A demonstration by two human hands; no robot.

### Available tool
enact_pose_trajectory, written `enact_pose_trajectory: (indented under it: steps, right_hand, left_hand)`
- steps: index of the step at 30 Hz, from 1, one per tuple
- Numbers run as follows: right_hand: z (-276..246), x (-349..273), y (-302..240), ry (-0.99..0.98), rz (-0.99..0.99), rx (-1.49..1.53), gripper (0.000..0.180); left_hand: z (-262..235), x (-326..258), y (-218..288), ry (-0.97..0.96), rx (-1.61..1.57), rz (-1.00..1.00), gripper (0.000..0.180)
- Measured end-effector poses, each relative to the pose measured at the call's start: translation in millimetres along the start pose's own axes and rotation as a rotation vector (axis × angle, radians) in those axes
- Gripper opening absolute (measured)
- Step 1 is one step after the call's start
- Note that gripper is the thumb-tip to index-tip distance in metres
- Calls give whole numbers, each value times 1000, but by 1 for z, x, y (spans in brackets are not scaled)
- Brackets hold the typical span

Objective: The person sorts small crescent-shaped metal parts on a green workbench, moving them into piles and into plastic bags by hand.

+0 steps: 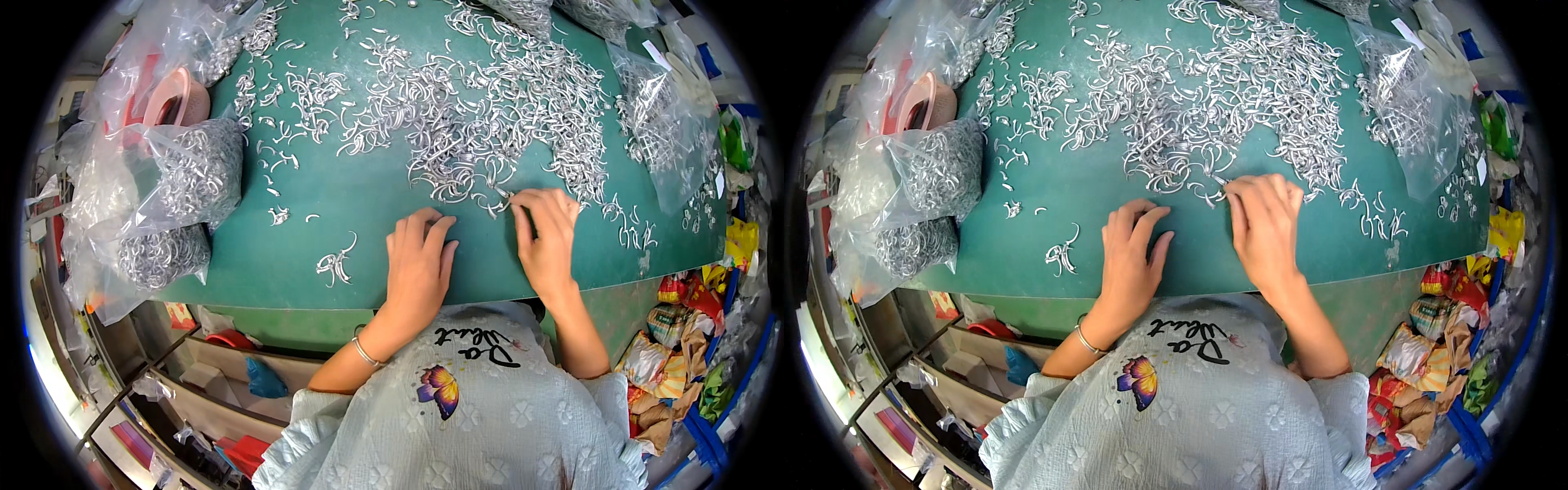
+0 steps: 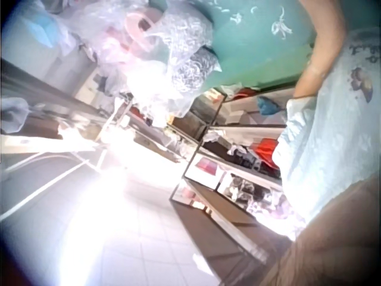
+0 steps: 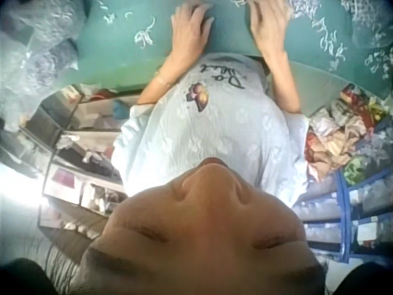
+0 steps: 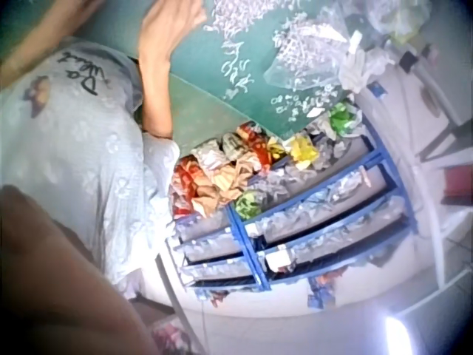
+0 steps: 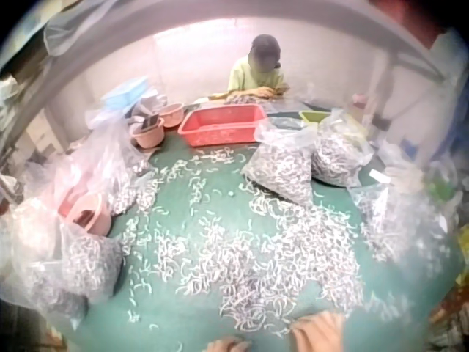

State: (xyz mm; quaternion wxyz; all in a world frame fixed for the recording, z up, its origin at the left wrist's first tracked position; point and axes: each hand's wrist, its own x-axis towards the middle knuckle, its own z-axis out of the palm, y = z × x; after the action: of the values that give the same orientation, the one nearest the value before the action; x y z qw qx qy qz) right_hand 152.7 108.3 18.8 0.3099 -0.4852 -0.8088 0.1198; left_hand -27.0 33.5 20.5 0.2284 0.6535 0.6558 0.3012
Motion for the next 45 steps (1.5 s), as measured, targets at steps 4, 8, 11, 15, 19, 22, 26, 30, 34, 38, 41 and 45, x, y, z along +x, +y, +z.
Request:
enact_pose_trajectory:
  steps: [4,8,11,15,19,22,26,30,34,38,41,45]
  right_hand:
    - [-1,1,-9,-110,-2,-34,17]
    - [5,-9,-9,-160,-25,-62,18]
    - [-3,-13,3,-110,33,-58,17]
    - [2,-5,3,-17,66,-66,16]
    - [15,8,3,-27,43,-108,12]
    - [2,4,16,13,57,-183,9]
    - [-27,-14,32,43,132,-98,12]
    - [-52,-38,52,76,291,-135,14]
    - [-47,-34,44,55,200,-183,25]
    - [-38,-47,37,-28,217,-135,20]
    - [-43,-57,32,4,189,164,15]
    - [-50,-52,40,188,312,14,17]
  left_hand:
    - [19,19,1,65,100,115,36]
    - [29,38,0,83,135,166,27]
    - [21,31,-6,132,98,138,21]
    - [15,12,-2,172,11,96,19]
    - [35,12,0,147,-74,101,23]
    - [44,17,8,173,-48,76,27]
    - [45,19,15,113,-43,125,23]
    - [30,4,7,61,-53,132,20]
    - [33,-12,19,-20,-85,165,21]
    - [40,-13,26,-49,-107,153,22]
    - [45,-14,29,-47,-123,159,22]
    - [44,-10,41,-70,-99,208,21]
